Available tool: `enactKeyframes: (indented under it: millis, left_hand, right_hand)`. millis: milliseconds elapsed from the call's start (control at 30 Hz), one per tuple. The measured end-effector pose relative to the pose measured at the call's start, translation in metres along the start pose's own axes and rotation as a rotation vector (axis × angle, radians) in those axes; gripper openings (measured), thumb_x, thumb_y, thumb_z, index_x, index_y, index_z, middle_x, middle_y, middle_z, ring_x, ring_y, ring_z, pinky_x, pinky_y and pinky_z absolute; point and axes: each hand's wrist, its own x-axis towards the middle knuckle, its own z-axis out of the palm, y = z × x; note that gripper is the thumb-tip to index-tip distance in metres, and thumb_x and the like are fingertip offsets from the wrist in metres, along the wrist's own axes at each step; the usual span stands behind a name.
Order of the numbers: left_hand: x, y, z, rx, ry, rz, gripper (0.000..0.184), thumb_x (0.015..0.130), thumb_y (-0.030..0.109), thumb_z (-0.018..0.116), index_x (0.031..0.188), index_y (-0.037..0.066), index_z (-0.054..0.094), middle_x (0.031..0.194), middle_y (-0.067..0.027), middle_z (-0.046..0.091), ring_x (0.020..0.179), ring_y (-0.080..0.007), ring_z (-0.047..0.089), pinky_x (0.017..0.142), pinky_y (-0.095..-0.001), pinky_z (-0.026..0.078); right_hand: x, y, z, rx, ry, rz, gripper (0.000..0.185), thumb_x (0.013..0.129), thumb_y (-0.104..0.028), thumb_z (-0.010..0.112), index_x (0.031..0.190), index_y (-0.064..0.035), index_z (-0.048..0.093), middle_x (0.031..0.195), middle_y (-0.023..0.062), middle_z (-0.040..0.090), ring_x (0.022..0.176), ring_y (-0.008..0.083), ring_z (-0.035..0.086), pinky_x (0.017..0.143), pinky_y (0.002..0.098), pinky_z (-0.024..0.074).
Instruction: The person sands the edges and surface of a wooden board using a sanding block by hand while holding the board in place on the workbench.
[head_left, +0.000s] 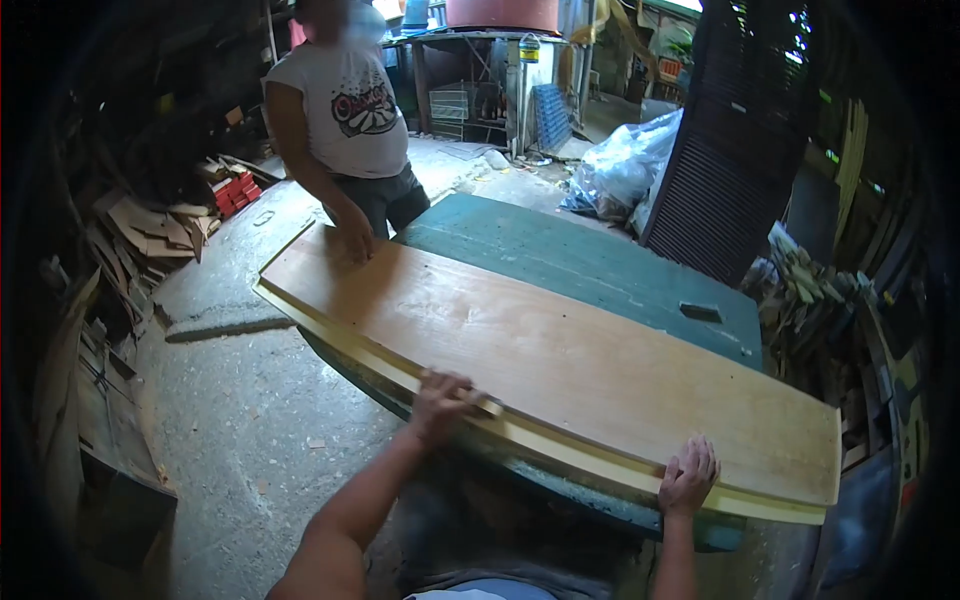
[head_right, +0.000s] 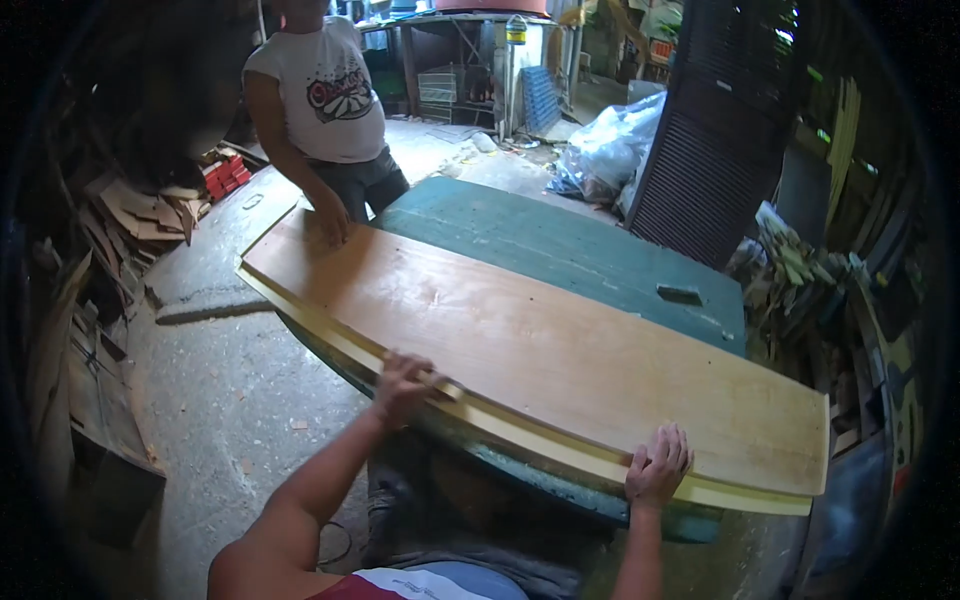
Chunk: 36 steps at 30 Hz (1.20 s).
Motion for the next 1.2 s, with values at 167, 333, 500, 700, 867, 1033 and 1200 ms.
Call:
enactKeyframes:
  millis: [167, 333, 500, 700, 867, 1033, 1200]
  left_hand:
    - [0.017, 0.028, -0.016, -0.014, -0.039, -0.027, 0.039, 0.076, 0.036, 0.08, 0.114, 0.028, 0.077, 0.113, -0.0002, 0.066, 0.105, -0.0229, 0.062, 0.099, -0.0496, 0.044]
    - [0.045, 0.172, 0.047, -0.262, -0.017, 0.04, 0.041, 0.084, 0.03, 0.073, 0.124, 0.031, 0.076, 0.116, -0.0011, 0.065, 0.11, -0.0244, 0.062, 0.106, -0.0578, 0.038]
    - [0.048, 0.166, 0.055, -0.159, -0.056, 0.069, 0.045, 0.082, 0.03, 0.073, 0.127, 0.033, 0.075, 0.116, 0.0003, 0.065, 0.11, -0.0244, 0.063, 0.107, -0.0658, 0.034]
    - [0.006, 0.027, 0.002, 0.059, 0.0, -0.11, 0.034, 0.077, 0.032, 0.077, 0.111, 0.031, 0.079, 0.108, 0.0016, 0.066, 0.105, -0.0222, 0.064, 0.1, -0.0596, 0.041]
    - [0.032, 0.107, 0.028, -0.056, 0.078, 0.044, 0.045, 0.078, 0.034, 0.077, 0.122, 0.031, 0.074, 0.108, 0.0006, 0.065, 0.103, -0.0228, 0.063, 0.095, -0.0512, 0.044]
    - [0.055, 0.206, 0.071, -0.232, -0.088, 0.094, 0.057, 0.08, 0.032, 0.073, 0.137, 0.03, 0.069, 0.127, -0.0007, 0.061, 0.119, -0.0232, 0.058, 0.113, -0.0619, 0.034]
    - [0.027, 0.104, 0.054, -0.238, -0.075, 0.043, 0.048, 0.082, 0.031, 0.075, 0.129, 0.035, 0.07, 0.119, -0.0027, 0.066, 0.114, -0.0257, 0.064, 0.109, -0.0665, 0.036]
  right_hand:
    - [0.001, -0.009, -0.002, -0.004, 0.058, 0.019, 0.05, 0.091, -0.032, 0.062, 0.132, -0.0043, 0.063, 0.146, 0.0178, 0.058, 0.142, 0.0376, 0.047, 0.122, 0.0583, 0.0282]
    - [0.001, -0.009, -0.006, 0.007, 0.051, -0.01, 0.052, 0.093, -0.033, 0.06, 0.135, -0.0036, 0.062, 0.147, 0.0175, 0.057, 0.143, 0.038, 0.046, 0.122, 0.0591, 0.0278]
    - [-0.002, -0.001, -0.008, 0.045, 0.019, -0.014, 0.051, 0.094, -0.033, 0.059, 0.136, -0.0034, 0.062, 0.148, 0.0169, 0.057, 0.144, 0.0384, 0.045, 0.123, 0.0593, 0.027]
    - [0.001, -0.008, -0.004, 0.027, 0.038, 0.021, 0.05, 0.092, -0.035, 0.06, 0.132, -0.0049, 0.064, 0.146, 0.0174, 0.058, 0.143, 0.0373, 0.046, 0.123, 0.0595, 0.026]
    - [0.0, -0.007, -0.002, 0.012, 0.037, 0.02, 0.05, 0.093, -0.035, 0.06, 0.134, -0.0056, 0.063, 0.147, 0.0169, 0.057, 0.144, 0.0374, 0.046, 0.123, 0.0589, 0.0262]
    - [-0.001, -0.004, -0.003, 0.013, 0.011, 0.005, 0.05, 0.096, -0.034, 0.058, 0.137, -0.0064, 0.063, 0.149, 0.0164, 0.056, 0.145, 0.0373, 0.045, 0.123, 0.0578, 0.0263]
    - [0.0, 0.0, -0.006, 0.022, -0.007, 0.001, 0.049, 0.096, -0.033, 0.057, 0.136, -0.0052, 0.063, 0.149, 0.0166, 0.057, 0.145, 0.0373, 0.046, 0.123, 0.0566, 0.0262]
